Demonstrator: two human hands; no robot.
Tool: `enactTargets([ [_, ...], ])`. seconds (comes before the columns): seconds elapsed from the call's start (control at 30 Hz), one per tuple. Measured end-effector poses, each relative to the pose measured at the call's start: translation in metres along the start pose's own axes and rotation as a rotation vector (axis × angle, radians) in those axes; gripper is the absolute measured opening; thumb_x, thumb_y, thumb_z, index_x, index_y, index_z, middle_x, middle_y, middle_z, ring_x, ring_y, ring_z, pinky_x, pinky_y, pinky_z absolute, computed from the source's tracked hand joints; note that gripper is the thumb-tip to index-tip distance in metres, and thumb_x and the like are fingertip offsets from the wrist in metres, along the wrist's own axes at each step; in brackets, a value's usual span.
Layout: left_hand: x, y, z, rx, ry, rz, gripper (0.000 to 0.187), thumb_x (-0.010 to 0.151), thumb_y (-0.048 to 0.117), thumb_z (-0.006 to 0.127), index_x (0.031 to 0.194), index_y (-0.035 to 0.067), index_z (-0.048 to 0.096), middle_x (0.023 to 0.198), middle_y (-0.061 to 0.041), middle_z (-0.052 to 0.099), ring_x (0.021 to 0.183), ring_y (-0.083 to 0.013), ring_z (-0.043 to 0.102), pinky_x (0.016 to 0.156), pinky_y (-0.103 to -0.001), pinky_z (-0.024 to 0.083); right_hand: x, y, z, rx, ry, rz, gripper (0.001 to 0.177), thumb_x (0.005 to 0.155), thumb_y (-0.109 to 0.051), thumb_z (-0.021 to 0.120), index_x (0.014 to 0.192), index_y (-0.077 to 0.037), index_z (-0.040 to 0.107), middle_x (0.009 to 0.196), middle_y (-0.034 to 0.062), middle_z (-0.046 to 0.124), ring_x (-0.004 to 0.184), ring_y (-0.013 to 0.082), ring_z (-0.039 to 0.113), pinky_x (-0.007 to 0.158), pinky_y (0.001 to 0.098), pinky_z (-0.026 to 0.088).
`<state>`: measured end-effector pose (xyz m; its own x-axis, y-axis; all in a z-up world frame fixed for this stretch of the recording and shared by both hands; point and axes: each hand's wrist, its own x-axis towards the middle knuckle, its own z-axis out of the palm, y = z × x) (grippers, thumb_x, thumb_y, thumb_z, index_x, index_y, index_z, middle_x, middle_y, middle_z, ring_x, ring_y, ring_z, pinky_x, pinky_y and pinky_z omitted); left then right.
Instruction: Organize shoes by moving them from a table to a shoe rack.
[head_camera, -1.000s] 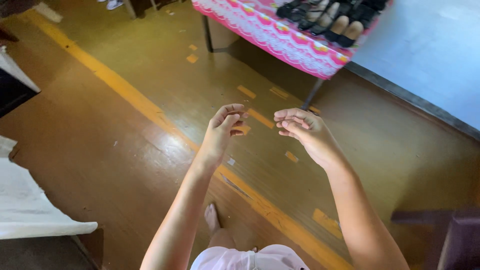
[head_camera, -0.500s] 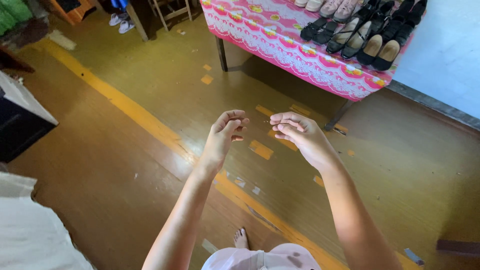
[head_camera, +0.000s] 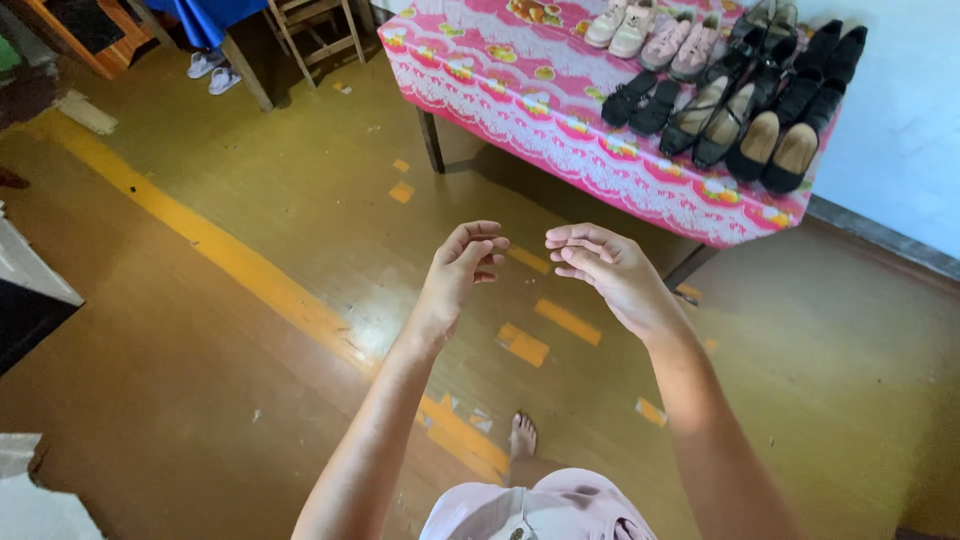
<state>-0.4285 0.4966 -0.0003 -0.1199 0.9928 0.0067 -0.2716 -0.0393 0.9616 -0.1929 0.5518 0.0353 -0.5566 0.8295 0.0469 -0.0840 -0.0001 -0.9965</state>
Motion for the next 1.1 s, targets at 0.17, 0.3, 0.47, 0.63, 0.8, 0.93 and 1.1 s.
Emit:
enactTargets([
  [0.17, 0.076, 0.009, 0.002, -0.008, -0.005, 0.005, 0.032, 0.101, 0.018, 0.050, 0.131, 0.008, 0.058, 0.114, -0.002, 0.070, 0.094, -0.0093, 0.065, 0.085, -0.030, 0.052, 0.074, -0.004, -0.034, -0.010, -0.014, 0.021, 0.028, 0.101, -0.011, 0.059, 0.126, -0.003, 0.065, 0.121, 0.0041, 0.067, 0.110, 0.0137, 0.065, 0.096, 0.0328, 0.057],
  [0.3, 0.130, 0.006, -0.004, -0.042, -0.010, 0.001, 0.032, 0.102, 0.018, 0.051, 0.131, 0.008, 0.058, 0.113, -0.002, 0.070, 0.093, -0.0098, 0.064, 0.085, -0.030, 0.053, 0.130, -0.004, -0.053, 0.015, -0.025, 0.027, 0.028, 0.100, -0.011, 0.060, 0.126, -0.003, 0.065, 0.120, 0.0039, 0.067, 0.109, 0.0142, 0.065, 0.095, 0.0329, 0.056],
  [0.47, 0.195, 0.008, -0.030, -0.021, -0.001, -0.023, 0.032, 0.101, 0.019, 0.051, 0.130, 0.009, 0.059, 0.112, -0.001, 0.071, 0.093, -0.0088, 0.064, 0.083, -0.029, 0.052, 0.197, 0.000, -0.060, -0.007, -0.009, 0.038, 0.026, 0.100, -0.010, 0.061, 0.123, -0.002, 0.067, 0.120, 0.0046, 0.068, 0.108, 0.0145, 0.065, 0.095, 0.0332, 0.056],
  [0.63, 0.273, 0.020, -0.071, 0.003, -0.035, -0.033, 0.031, 0.101, 0.019, 0.051, 0.129, 0.009, 0.060, 0.111, 0.001, 0.071, 0.092, -0.0086, 0.064, 0.082, -0.029, 0.053, 0.274, 0.008, -0.058, 0.048, 0.027, 0.025, 0.022, 0.103, -0.012, 0.059, 0.121, -0.002, 0.067, 0.119, 0.0050, 0.068, 0.108, 0.0145, 0.065, 0.096, 0.0334, 0.056],
  [0.8, 0.358, 0.033, -0.118, -0.003, -0.110, -0.119, 0.029, 0.101, 0.019, 0.053, 0.127, 0.009, 0.060, 0.108, 0.000, 0.069, 0.093, -0.0081, 0.063, 0.082, -0.029, 0.052, 0.349, 0.011, -0.045, 0.075, 0.125, 0.032, 0.024, 0.100, -0.012, 0.061, 0.121, -0.002, 0.066, 0.117, 0.0037, 0.067, 0.107, 0.0142, 0.064, 0.096, 0.0335, 0.055],
  [0.93, 0.417, 0.059, -0.146, 0.042, -0.169, -0.144, 0.029, 0.101, 0.019, 0.050, 0.126, 0.009, 0.060, 0.110, 0.001, 0.070, 0.095, -0.0076, 0.063, 0.084, -0.028, 0.051, 0.400, 0.008, -0.038, 0.103, 0.227, 0.026, 0.025, 0.100, -0.010, 0.061, 0.123, -0.001, 0.066, 0.118, 0.0044, 0.067, 0.107, 0.0143, 0.063, 0.094, 0.0323, 0.054],
  [1.1, 0.483, 0.064, -0.163, 0.041, -0.229, -0.194, 0.029, 0.100, 0.021, 0.052, 0.126, 0.010, 0.059, 0.110, 0.001, 0.070, 0.094, -0.0094, 0.063, 0.084, -0.029, 0.051, 0.449, 0.010, -0.038, 0.142, 0.331, 0.061, 0.027, 0.098, -0.007, 0.060, 0.124, -0.002, 0.066, 0.116, 0.0049, 0.069, 0.104, 0.0135, 0.066, 0.093, 0.0316, 0.057],
])
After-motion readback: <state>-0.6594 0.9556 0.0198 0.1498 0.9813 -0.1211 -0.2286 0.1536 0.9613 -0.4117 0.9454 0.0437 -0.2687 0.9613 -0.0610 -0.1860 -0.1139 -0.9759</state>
